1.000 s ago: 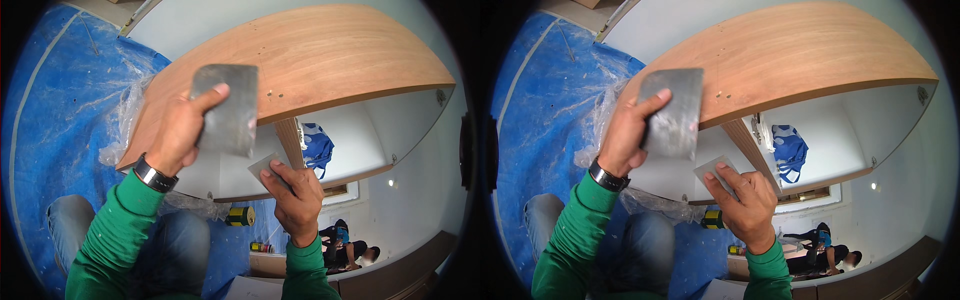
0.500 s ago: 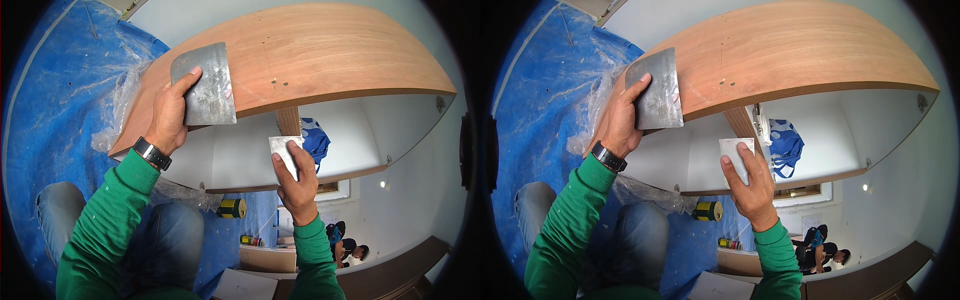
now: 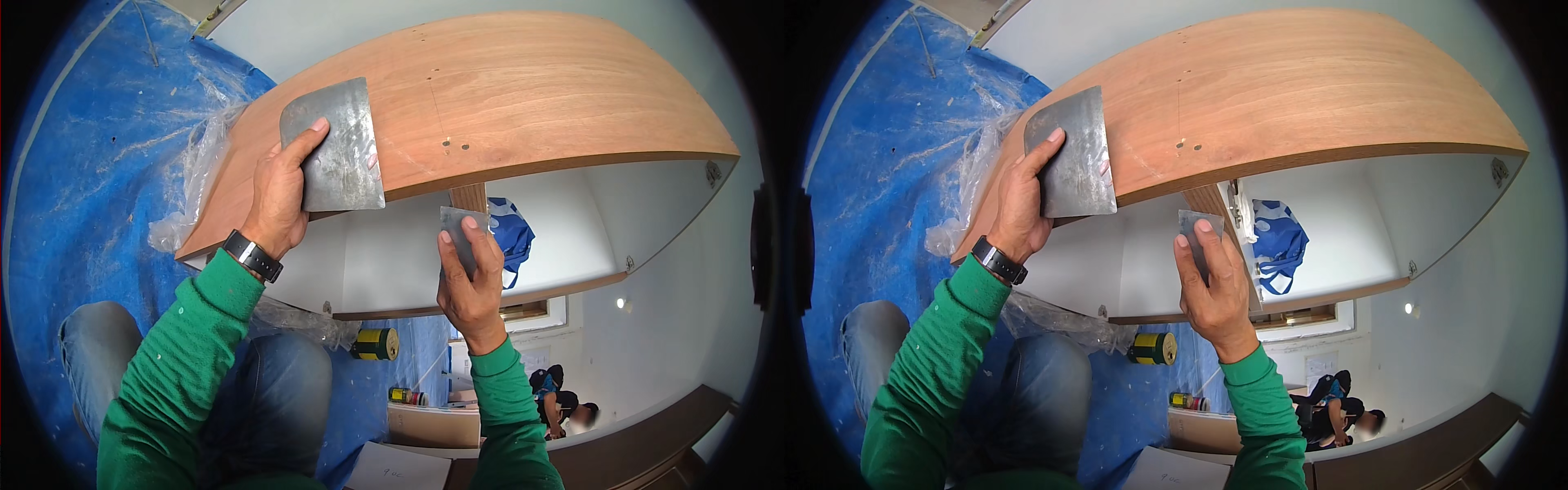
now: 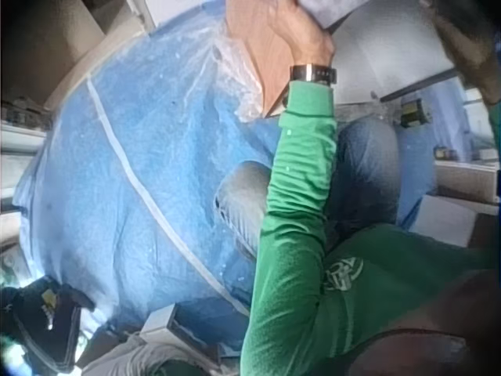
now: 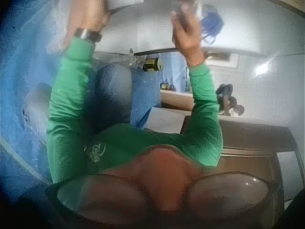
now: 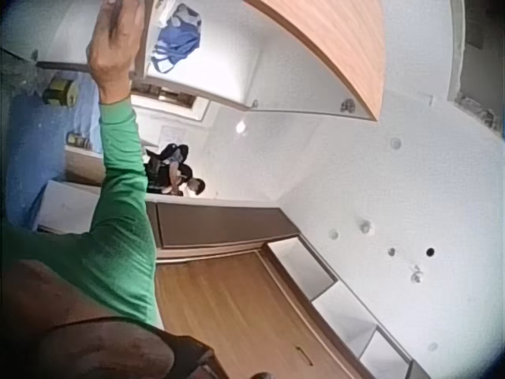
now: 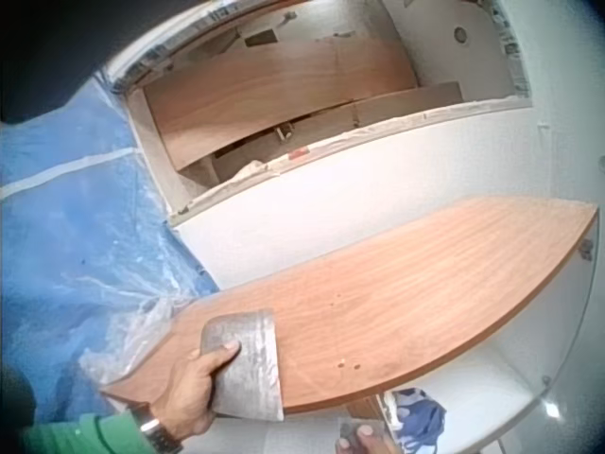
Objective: The person applies putty to a scraper and then spreads the putty onto the edges of a wooden cabinet panel.
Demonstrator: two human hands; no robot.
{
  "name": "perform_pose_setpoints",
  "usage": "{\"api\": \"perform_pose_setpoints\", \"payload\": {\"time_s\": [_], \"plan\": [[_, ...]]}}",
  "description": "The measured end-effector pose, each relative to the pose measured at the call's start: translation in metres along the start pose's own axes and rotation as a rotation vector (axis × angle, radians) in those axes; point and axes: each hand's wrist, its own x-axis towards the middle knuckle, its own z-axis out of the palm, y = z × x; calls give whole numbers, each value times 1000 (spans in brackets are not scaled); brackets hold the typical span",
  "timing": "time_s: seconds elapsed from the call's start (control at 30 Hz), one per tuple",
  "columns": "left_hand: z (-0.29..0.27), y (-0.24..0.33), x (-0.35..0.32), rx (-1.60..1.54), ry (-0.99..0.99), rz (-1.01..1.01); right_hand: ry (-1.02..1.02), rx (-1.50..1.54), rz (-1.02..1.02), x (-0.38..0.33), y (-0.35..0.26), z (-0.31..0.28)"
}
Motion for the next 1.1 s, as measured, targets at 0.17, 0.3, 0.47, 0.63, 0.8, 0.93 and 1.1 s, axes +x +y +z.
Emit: {"api": "perform_pose_setpoints", "payload": {"time_s": [0.17,0.3,0.47,0.63,0.8,0.93,1.1], "plan": [[-5,-4,5,-12,-28,1,-2,-13,-11,2,0,0],[-6,-4,6,-14,-24,-31,14,-16,-22,8,1,3],[-6,-6,6,-18,-20,-33,-50,5,-1,-6,2,0],[-9,-7,10,-27,-5,-26,-34,23,21,-9,-3,-4],[-5,-6,5,-26,-21,-20,3,0,7,-2,3,0],[-4,-6,5,-17,-13,-21,-32,4,1,-13,8,3],[-7,-8,8,-12,1,7,17,33,7,-17,2,2]]}}
